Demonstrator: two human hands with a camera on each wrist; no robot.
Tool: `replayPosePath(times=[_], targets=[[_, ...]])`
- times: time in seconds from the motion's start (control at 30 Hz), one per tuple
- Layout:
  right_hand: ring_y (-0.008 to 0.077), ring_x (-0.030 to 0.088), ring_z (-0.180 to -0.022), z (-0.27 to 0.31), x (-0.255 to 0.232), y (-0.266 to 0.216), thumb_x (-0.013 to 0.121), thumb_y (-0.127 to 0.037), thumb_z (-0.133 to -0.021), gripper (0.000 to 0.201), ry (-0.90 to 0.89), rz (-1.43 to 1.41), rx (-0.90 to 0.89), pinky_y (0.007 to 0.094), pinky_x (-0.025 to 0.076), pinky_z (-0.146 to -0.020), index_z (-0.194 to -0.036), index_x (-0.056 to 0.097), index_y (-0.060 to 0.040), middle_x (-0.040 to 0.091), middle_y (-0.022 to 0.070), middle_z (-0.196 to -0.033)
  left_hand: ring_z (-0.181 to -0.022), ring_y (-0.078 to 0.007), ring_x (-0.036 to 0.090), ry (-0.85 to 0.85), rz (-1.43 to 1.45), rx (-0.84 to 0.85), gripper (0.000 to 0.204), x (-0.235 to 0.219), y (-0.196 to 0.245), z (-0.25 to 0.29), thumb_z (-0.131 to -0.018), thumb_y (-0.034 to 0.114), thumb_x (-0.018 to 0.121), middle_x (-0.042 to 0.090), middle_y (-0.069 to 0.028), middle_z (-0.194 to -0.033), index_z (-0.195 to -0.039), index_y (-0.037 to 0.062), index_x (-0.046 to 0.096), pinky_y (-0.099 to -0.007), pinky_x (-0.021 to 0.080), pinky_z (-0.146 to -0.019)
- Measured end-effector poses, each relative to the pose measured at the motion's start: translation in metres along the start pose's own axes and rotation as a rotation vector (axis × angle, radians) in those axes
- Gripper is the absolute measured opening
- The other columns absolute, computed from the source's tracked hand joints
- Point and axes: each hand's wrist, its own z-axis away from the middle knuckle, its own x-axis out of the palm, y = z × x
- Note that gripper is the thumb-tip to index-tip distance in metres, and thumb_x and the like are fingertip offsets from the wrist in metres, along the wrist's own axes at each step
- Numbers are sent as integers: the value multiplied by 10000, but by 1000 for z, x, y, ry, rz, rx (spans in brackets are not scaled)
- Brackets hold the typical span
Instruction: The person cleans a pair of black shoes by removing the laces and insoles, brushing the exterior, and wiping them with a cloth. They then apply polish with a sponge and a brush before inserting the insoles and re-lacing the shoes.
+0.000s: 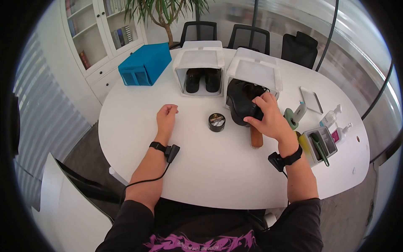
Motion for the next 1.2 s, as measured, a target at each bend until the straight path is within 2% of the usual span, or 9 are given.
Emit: replayPosePath(times=[0.13, 0.2, 0.23, 0.3, 0.33, 0.57, 0.87, 0.93, 1.2], targets=[[420, 579, -1203, -12, -2, 15, 1025, -245, -840, 623, -39, 11, -32, 489, 515, -1061, -1300, 691, 10, 600, 172, -1220, -989, -143, 730, -229, -53, -20, 262, 9, 30, 16, -1014, 193, 849, 807, -32, -1065, -1218, 37, 796, -316, 576, -857], [416, 582, -1201, -24, -2, 23, 1027, -250, -832, 613, -26, 24, -58, 488, 516, -1048, -1282, 698, 4, 603, 165, -1203, -1220, -188, 705, -506, -104, 146, 556, 16, 44, 30, -931, 224, 967, 765, -85, -1313, -1404, 53, 729, -365, 590, -1022], [413, 581, -1190, -30, -1, 27, 1023, -250, -801, 604, -23, 30, -59, 485, 513, -1037, -1243, 696, 0, 604, 161, -1187, -1220, -188, 705, -509, -103, 148, 556, 19, 46, 37, -931, 224, 967, 765, -85, -1313, -1404, 53, 729, -365, 590, -1022], [410, 580, -1179, -32, 0, 31, 1020, -250, -770, 596, -18, 37, -60, 483, 511, -1026, -1204, 694, -3, 604, 157, -1171, -1408, -266, 636, -707, -173, 373, 816, 26, 49, 48, -862, 241, 1032, 677, -132, -1491, -1557, 75, 638, -430, 533, -1209], [411, 575, -1155, -31, 1, 31, 1001, -247, -724, 578, -6, 43, -73, 481, 506, -1020, -1137, 679, -1, 598, 158, -1146, -1471, -335, 603, -795, -180, 306, 946, 27, 51, 50, -829, 269, 1054, 641, -168, -1564, -1629, 80, 587, -465, 467, -1298], [410, 550, -1072, 7, 9, -2, 939, -228, -581, 513, 24, 78, -164, 513, 481, -1022, -906, 605, -14, 556, 157, -1039, -1468, -360, 607, -870, -196, 268, 950, 28, 66, 52, -836, 283, 1037, 674, -173, -1579, -1667, 154, 595, -478, 449, -1296], [416, 567, -1098, 27, -7, -42, 966, -237, -558, 570, 134, 111, -112, 516, 481, -1034, -964, 625, -30, 589, 149, -1094, -1379, -365, 683, -787, -328, 485, 731, 33, 60, 54, -905, 210, 982, 757, -153, -1472, -1578, 167, 700, -473, 518, -1220], [422, 572, -1088, 20, -13, -38, 970, -237, -564, 579, 143, 102, -70, 512, 489, -1025, -979, 626, -24, 591, 155, -1100, -1400, -338, 664, -821, -280, 311, 690, 34, 56, 52, -942, 274, 942, 758, -120, -1482, -1585, 222, 696, -490, 427, -1270], [417, 602, -1024, -45, -16, 12, 970, -243, -629, 539, 249, 113, -1, 495, 517, -945, -985, 682, 41, 619, 183, -1034, -1390, -353, 666, -755, -266, 327, 593, 35, 58, 57, -976, 211, 904, 764, -151, -1455, -1538, 151, 722, -478, 510, -1226]])
